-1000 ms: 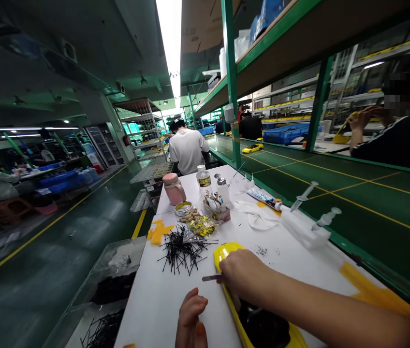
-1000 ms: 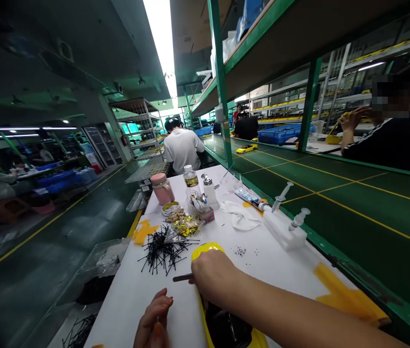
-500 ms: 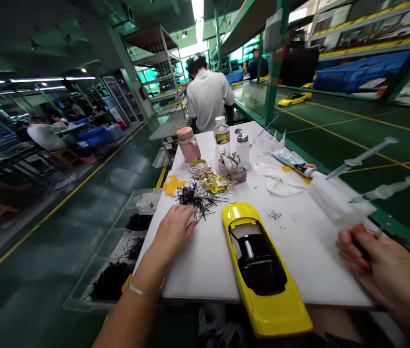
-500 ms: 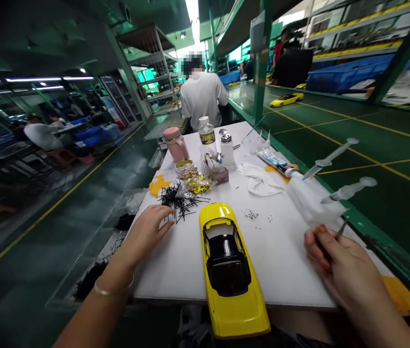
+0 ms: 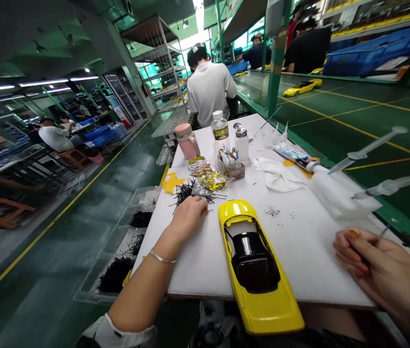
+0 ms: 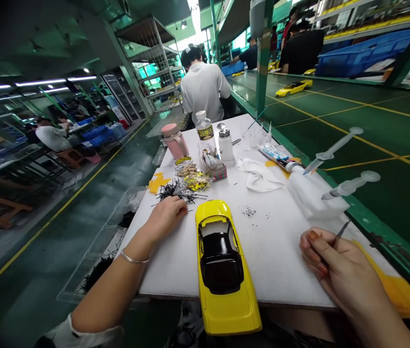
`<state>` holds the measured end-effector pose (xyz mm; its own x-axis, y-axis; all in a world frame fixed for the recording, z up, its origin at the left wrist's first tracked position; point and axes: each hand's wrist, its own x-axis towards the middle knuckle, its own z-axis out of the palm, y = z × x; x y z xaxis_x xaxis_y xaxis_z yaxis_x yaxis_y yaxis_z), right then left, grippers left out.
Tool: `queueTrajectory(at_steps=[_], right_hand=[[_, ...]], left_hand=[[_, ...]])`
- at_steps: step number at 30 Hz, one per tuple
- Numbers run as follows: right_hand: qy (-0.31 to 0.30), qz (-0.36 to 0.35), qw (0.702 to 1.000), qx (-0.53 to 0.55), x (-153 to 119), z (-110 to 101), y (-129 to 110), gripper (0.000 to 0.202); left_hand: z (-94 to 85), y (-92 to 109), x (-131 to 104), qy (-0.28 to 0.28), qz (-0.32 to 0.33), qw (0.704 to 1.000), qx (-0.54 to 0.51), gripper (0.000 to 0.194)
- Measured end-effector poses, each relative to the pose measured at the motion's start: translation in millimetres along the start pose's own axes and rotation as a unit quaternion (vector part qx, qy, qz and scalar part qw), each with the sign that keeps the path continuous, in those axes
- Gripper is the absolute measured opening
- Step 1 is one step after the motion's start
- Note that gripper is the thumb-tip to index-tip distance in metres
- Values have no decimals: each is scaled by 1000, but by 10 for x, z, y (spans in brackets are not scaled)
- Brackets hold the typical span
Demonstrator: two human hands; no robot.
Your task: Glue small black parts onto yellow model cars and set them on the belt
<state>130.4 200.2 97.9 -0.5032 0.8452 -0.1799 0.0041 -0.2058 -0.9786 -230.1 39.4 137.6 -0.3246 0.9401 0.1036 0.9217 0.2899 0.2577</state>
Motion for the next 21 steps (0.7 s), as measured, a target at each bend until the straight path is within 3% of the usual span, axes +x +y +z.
queueTrajectory(at_steps=[4,7,9,12,14,16,19,21], right_hand=[[-19,-12,1000,2,-18,-11,16,49],[-18,-28,999,37,-6,-35,-46,53],[31,-53,995,78,23,-49,-140,51],[161,-119,972,121,121,-56,-308,40],[249,-167,945,126,220,-51,-404,29],[299,-229,921,104,326,-41,-476,27],[267,-352,897,2,453,-23,-543,35],[239,-388,884,-107,504,-16,-564,33]], left_hand=[[2,-24,-14,50,-11,994,-92,21],[-20,-80,-13,109,-36,974,-197,24],[-46,-138,-1,156,-67,946,-278,29],[-102,-212,17,219,-120,887,-389,40],[-149,-213,12,238,-142,853,-442,44],[-199,-150,-31,236,-147,836,-474,43],[-268,70,-201,209,-129,843,-478,30],[-302,282,-366,175,-94,874,-444,20]])
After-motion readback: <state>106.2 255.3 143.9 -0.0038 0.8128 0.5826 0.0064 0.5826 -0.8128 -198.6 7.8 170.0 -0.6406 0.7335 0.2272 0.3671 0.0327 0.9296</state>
